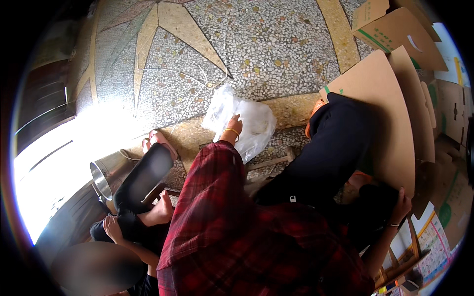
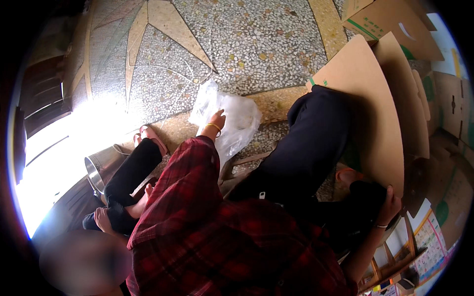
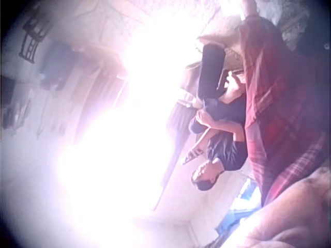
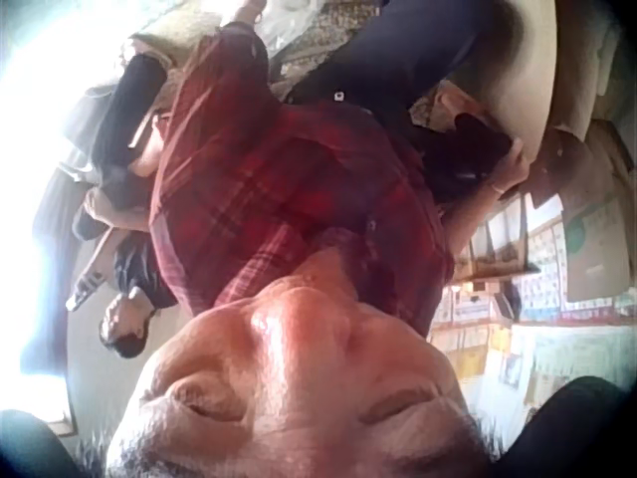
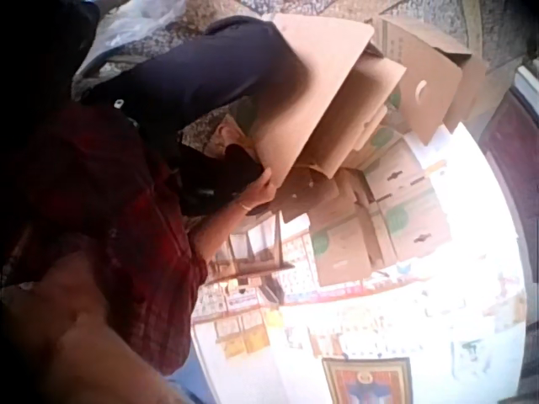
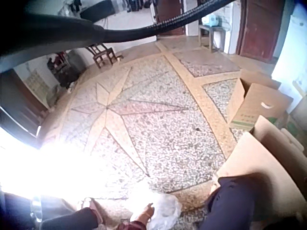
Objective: The person sits on the floor and assembles flat-packed cardboard boxes. They fold the side flaps, insert white plastic handles into the designated slots, and secure the box structure. The person repeats this process for multiple boxes, stacking the finished ones nearby.
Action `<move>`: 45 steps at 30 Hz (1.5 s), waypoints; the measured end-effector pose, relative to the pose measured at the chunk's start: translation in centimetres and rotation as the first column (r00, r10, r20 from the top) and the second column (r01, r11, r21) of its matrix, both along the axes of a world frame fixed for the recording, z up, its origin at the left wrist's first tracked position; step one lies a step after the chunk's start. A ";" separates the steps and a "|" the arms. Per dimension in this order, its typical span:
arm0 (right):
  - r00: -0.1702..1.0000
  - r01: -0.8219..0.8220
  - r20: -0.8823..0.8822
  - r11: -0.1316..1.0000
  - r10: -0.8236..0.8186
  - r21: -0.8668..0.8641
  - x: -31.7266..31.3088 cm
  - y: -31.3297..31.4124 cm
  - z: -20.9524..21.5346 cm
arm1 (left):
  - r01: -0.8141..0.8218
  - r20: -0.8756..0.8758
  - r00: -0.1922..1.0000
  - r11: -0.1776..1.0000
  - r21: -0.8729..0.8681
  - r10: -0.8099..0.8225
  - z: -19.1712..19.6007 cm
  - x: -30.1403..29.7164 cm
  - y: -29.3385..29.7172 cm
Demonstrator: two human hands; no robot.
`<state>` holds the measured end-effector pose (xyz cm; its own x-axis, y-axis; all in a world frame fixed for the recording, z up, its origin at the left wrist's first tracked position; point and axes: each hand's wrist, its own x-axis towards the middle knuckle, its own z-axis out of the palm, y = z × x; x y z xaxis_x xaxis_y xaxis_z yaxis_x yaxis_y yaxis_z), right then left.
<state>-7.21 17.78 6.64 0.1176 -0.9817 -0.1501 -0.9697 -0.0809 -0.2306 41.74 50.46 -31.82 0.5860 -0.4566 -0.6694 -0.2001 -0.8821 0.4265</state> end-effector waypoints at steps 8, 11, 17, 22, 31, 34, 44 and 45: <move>0.969 0.109 0.225 0.994 -0.103 -0.015 3.0 2.1 0.7 | -0.017 -0.007 1.000 0.964 0.264 0.019 -2.6 1.9 0.1; 0.938 0.119 0.328 0.993 -0.109 -0.010 2.5 2.0 -0.2 | -0.003 -0.004 1.000 0.961 0.277 0.005 -3.9 2.6 1.5; 0.890 0.131 0.441 0.991 -0.113 -0.010 3.2 2.5 -0.5 | 0.125 -0.076 0.991 0.949 0.291 -0.107 -5.0 2.4 2.7; 0.910 0.156 0.393 0.987 -0.132 -0.029 3.0 2.7 -0.3 | 0.249 -0.011 0.963 0.881 0.401 -0.268 -3.8 1.8 1.3; 0.897 0.155 0.427 0.985 -0.110 -0.072 4.7 3.4 -0.3 | 0.009 0.015 1.000 0.961 0.275 -0.014 -0.2 2.1 2.0; 0.892 0.166 0.434 0.985 -0.128 -0.050 3.3 3.3 -0.8 | 0.026 0.040 0.999 0.978 0.205 -0.035 0.5 2.5 1.9; 0.860 0.107 0.507 0.992 -0.060 -0.065 2.3 3.4 -1.6 | 0.064 0.153 0.985 0.991 0.116 -0.082 3.5 3.0 0.7; 0.853 0.118 0.518 0.991 -0.070 -0.060 2.2 3.4 -1.8 | 0.071 0.146 0.986 0.993 0.095 -0.084 4.1 2.8 0.3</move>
<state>-4.97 21.20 4.87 0.0610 -0.9981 -0.0083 -0.7190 -0.0381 -0.6940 44.56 50.77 -27.71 0.6477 -0.4469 -0.6170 -0.3249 -0.8946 0.3069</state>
